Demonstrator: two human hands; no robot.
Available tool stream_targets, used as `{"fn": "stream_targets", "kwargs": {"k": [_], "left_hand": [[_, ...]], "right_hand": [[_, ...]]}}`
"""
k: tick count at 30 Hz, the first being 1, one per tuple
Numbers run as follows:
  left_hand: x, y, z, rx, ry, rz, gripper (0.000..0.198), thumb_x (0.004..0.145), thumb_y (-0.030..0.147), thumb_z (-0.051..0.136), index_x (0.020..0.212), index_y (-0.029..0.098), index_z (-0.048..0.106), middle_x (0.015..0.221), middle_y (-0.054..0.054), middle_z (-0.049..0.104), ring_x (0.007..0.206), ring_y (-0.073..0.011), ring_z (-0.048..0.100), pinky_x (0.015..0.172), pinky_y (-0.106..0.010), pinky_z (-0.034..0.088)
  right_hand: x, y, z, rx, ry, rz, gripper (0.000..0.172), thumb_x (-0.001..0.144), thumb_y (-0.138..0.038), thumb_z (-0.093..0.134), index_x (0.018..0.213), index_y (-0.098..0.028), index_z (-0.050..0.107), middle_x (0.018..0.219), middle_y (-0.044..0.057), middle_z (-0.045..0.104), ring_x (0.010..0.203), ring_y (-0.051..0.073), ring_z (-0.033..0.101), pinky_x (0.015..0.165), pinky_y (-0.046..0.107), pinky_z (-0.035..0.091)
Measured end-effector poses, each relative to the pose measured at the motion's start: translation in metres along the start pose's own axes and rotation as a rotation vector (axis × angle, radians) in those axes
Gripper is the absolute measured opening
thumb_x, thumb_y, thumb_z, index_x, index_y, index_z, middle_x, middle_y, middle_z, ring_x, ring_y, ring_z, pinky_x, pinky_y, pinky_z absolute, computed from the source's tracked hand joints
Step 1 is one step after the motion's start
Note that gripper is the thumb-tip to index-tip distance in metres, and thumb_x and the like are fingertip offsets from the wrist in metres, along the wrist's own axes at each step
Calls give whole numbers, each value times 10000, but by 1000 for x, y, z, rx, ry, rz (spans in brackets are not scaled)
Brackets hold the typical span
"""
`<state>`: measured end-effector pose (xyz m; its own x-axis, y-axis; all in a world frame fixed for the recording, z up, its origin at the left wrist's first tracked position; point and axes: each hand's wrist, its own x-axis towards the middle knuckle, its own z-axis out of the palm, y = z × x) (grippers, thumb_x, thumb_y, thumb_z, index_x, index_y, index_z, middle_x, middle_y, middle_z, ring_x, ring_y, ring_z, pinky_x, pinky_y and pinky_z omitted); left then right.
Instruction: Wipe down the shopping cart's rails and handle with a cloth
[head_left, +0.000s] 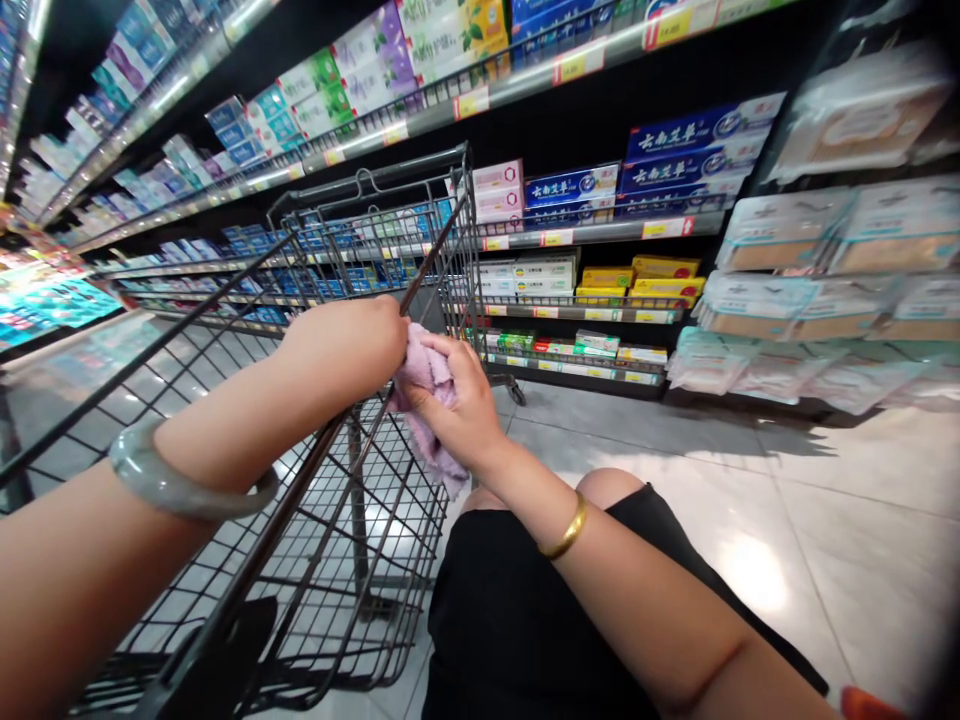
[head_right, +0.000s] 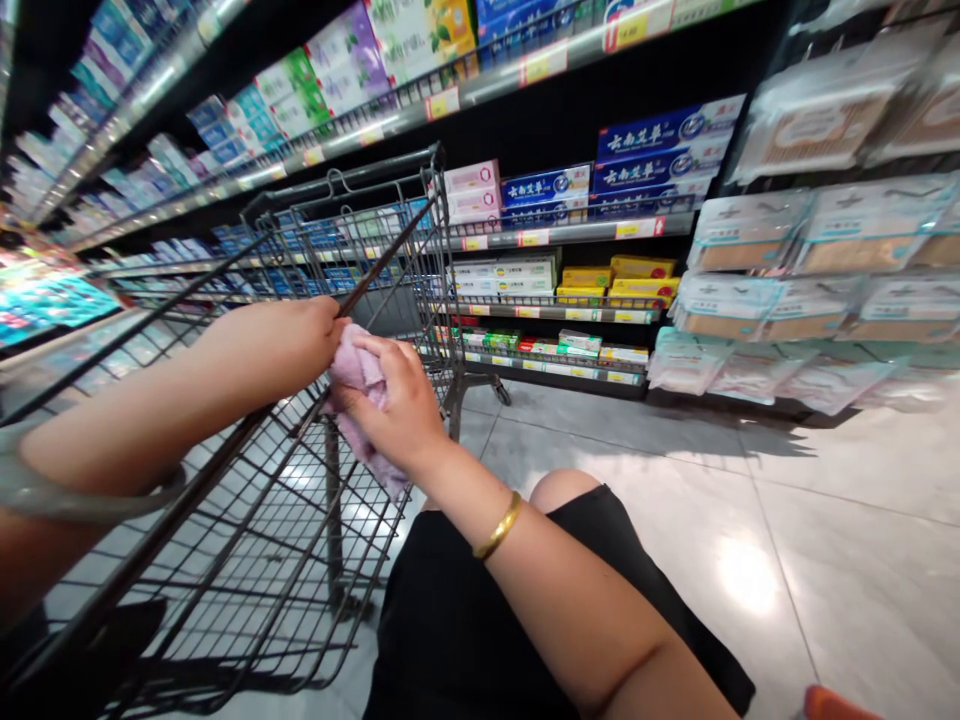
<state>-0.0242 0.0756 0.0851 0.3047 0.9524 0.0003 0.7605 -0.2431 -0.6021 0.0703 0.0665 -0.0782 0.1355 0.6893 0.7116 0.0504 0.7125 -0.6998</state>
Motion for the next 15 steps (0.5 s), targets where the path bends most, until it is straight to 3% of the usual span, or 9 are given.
{"fn": "stream_targets", "kwargs": {"k": [2, 4, 6, 8, 12, 13, 15], "left_hand": [[2, 0, 2, -25, 16, -53, 562, 1024, 346, 200, 1192, 69, 659, 1108, -216, 700, 1050, -373, 701, 878, -471, 548], [3, 1, 3, -57, 20, -110, 567, 1029, 392, 214, 1188, 84, 663, 1076, -198, 715, 1042, -366, 708, 880, -464, 552], [4, 1, 4, -58, 24, -115, 563, 1029, 399, 228, 1188, 82, 664, 1044, -190, 719, 1033, -362, 713, 883, -458, 552], [2, 0, 3, -28, 28, -81, 560, 1028, 372, 222, 1176, 73, 673, 1038, -195, 715, 1032, -364, 711, 881, -457, 550], [0, 0, 1, 39, 18, 16, 563, 1023, 303, 192, 1181, 66, 678, 1119, -215, 697, 1057, -367, 699, 867, -453, 546], [0, 0, 2, 35, 20, 6, 565, 1027, 312, 192, 1188, 65, 674, 1113, -213, 699, 1055, -363, 700, 866, -449, 547], [2, 0, 3, 1, 25, -57, 572, 1038, 358, 203, 1201, 67, 668, 1068, -201, 710, 1036, -350, 709, 866, -440, 550]], "right_hand": [[-4, 21, 0, -17, -37, 92, 469, 852, -266, 684, 1308, -280, 573, 1325, 61, 620, 1267, 233, 561, 1138, 440, 446], [-10, 41, 2, -49, 32, 307, 468, 828, -213, 662, 1287, -254, 583, 1306, 74, 624, 1234, 239, 576, 1124, 454, 454], [-12, 46, 4, -59, 94, 403, 426, 842, -233, 660, 1263, -247, 599, 1267, 72, 635, 1194, 236, 592, 1101, 454, 470], [-9, 35, 5, -43, 106, 326, 394, 858, -273, 678, 1247, -264, 613, 1247, 60, 641, 1177, 229, 601, 1081, 440, 487], [-4, 13, 2, -15, -5, 26, 424, 854, -248, 693, 1264, -310, 605, 1301, 37, 636, 1246, 222, 576, 1109, 438, 476], [-4, 16, 1, -21, -21, 25, 428, 852, -226, 681, 1266, -308, 606, 1310, 40, 632, 1253, 222, 573, 1110, 439, 475], [-7, 27, 1, -45, 15, 165, 419, 839, -192, 663, 1246, -284, 618, 1278, 53, 638, 1206, 225, 594, 1082, 441, 494]]}}
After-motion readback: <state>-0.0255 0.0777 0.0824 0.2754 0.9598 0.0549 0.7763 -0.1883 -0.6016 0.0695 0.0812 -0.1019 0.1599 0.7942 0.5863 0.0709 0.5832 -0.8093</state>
